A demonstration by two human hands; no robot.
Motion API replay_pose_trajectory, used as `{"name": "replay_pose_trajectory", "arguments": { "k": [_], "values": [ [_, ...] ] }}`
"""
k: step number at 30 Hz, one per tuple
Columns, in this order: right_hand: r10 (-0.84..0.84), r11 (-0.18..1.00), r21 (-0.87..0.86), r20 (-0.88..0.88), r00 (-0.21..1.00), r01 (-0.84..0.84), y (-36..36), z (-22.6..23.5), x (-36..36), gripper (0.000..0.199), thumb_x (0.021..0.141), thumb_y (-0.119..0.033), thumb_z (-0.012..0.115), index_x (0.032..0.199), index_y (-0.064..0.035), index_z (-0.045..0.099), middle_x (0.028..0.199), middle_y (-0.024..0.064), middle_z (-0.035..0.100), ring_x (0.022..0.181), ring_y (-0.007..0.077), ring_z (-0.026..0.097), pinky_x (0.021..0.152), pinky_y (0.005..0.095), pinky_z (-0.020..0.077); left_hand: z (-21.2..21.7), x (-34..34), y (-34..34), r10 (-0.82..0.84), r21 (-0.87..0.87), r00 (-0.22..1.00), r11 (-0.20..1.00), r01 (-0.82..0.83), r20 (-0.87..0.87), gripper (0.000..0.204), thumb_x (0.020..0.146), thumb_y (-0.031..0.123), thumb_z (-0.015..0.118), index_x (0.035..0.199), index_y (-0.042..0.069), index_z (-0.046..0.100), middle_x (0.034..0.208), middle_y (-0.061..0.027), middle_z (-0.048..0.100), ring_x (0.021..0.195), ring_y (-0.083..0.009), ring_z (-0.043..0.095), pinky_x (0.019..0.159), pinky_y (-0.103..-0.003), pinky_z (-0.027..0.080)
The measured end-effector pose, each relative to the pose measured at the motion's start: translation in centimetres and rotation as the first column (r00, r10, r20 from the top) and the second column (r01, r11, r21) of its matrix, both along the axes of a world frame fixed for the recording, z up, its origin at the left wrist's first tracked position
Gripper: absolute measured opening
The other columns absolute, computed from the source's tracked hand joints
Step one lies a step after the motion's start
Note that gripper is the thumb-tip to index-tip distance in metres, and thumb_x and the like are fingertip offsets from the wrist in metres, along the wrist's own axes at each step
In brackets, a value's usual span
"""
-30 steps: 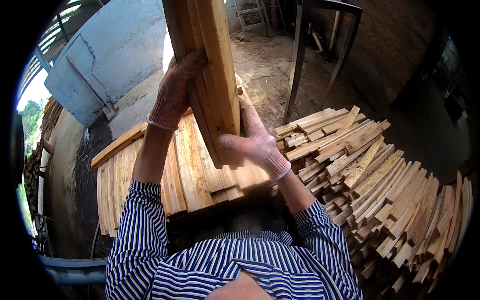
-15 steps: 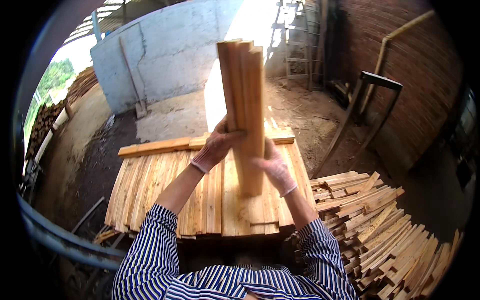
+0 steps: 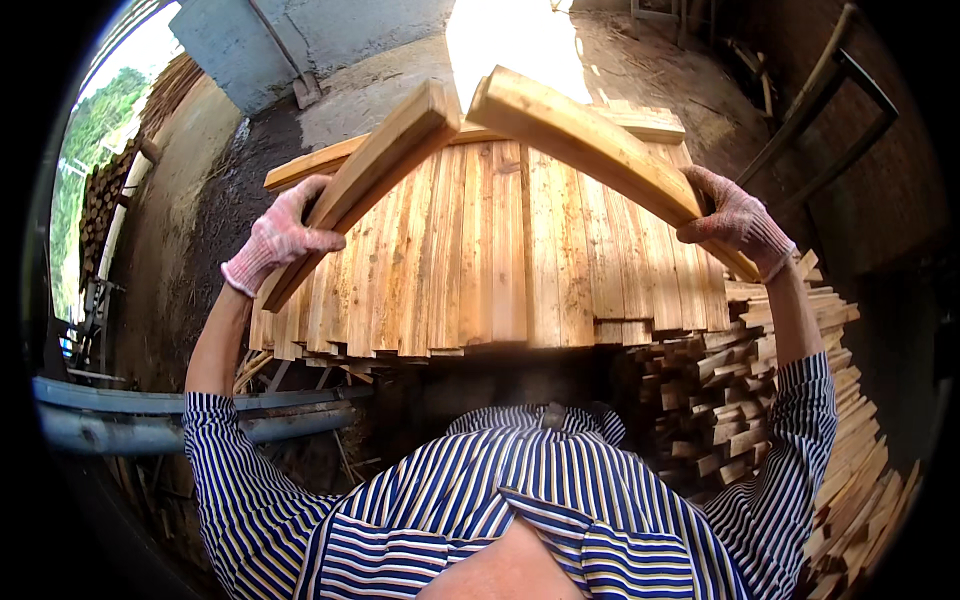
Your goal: The person stacks wooden planks in a warehouse. They pick up planks from a large pile and arrange them neatly on a wooden pallet, building a new stack layer by layer.
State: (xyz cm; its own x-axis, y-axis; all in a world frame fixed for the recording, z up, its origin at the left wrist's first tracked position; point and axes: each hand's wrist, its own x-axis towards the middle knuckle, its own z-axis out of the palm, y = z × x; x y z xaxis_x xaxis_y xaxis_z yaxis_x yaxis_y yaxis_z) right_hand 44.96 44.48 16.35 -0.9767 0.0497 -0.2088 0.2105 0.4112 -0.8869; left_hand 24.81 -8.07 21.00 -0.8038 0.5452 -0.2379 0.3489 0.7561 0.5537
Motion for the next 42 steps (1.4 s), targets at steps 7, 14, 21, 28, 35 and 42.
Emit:
{"name": "replay_pose_trajectory", "arguments": {
  "k": [7,14,21,28,35,42],
  "values": [
    [0.027,0.543,0.795,0.305,0.952,-0.270,-6.9,-5.2,-1.5,0.076,0.068,-0.019,0.083,0.140,-0.0206,0.056,0.126,0.0115,0.063,0.119,0.0289,0.061,0.103,0.0404,0.0499,-12.1,1.8,-8.5,-0.115,-0.612,0.993,0.785,0.093,0.003,0.080,0.069,0.037,0.086,0.139,0.014,0.053,0.132,-0.0106,0.059,0.126,-0.0301,0.057,0.109,-0.042,0.045],
    [0.014,0.462,0.817,0.381,0.924,-0.344,-12.3,-10.3,-2.9,0.070,0.075,-0.019,0.080,0.140,-0.0239,0.055,0.127,0.0098,0.060,0.125,0.0307,0.057,0.108,0.0415,0.0448,-14.9,2.1,-10.4,-0.148,-0.560,0.985,0.825,0.076,-0.084,0.078,0.071,0.038,0.083,0.138,0.014,0.052,0.134,-0.0125,0.057,0.127,-0.0322,0.055,0.107,-0.042,0.046],
    [0.064,0.448,0.825,0.355,0.933,-0.345,-12.3,-9.3,-1.8,0.065,0.073,-0.011,0.075,0.135,-0.0246,0.059,0.120,0.0114,0.065,0.116,0.0301,0.063,0.101,0.0441,0.0463,-15.7,2.6,-11.1,-0.190,-0.452,0.969,0.886,0.100,-0.158,0.078,0.066,0.030,0.088,0.134,0.012,0.054,0.131,-0.0138,0.058,0.122,-0.0357,0.056,0.104,-0.043,0.048],
    [0.041,0.467,0.843,0.279,0.959,-0.265,-10.9,-6.3,-1.4,0.061,0.076,-0.009,0.072,0.134,-0.0243,0.059,0.118,0.0098,0.065,0.116,0.0289,0.062,0.102,0.0431,0.0462,-13.7,1.2,-8.6,-0.158,-0.456,0.978,0.886,0.078,-0.139,0.081,0.065,0.030,0.089,0.134,0.009,0.054,0.127,-0.0142,0.059,0.121,-0.0357,0.057,0.104,-0.044,0.048],
    [0.072,0.401,0.809,0.440,0.895,-0.430,-10.2,-9.3,-1.8,0.068,0.076,-0.023,0.084,0.138,-0.0235,0.055,0.124,0.0126,0.061,0.121,0.0305,0.058,0.105,0.0421,0.0456,-14.7,-1.0,-7.2,-0.389,-0.600,0.921,0.739,0.307,-0.007,0.079,0.074,0.049,0.083,0.137,0.010,0.054,0.128,-0.0141,0.060,0.120,-0.0335,0.060,0.102,-0.043,0.050],
    [0.137,0.646,0.752,0.051,0.989,-0.128,-8.0,-8.4,-16.2,0.095,0.076,-0.029,0.088,0.154,-0.0184,0.035,0.153,0.0162,0.043,0.138,0.0357,0.047,0.112,0.0437,0.0440,-12.5,-18.4,-1.9,-0.228,-0.398,0.932,0.912,0.102,-0.283,0.088,0.076,0.033,0.085,0.148,0.009,0.042,0.149,-0.0152,0.049,0.132,-0.0334,0.054,0.109,-0.043,0.048]
  ]
}}
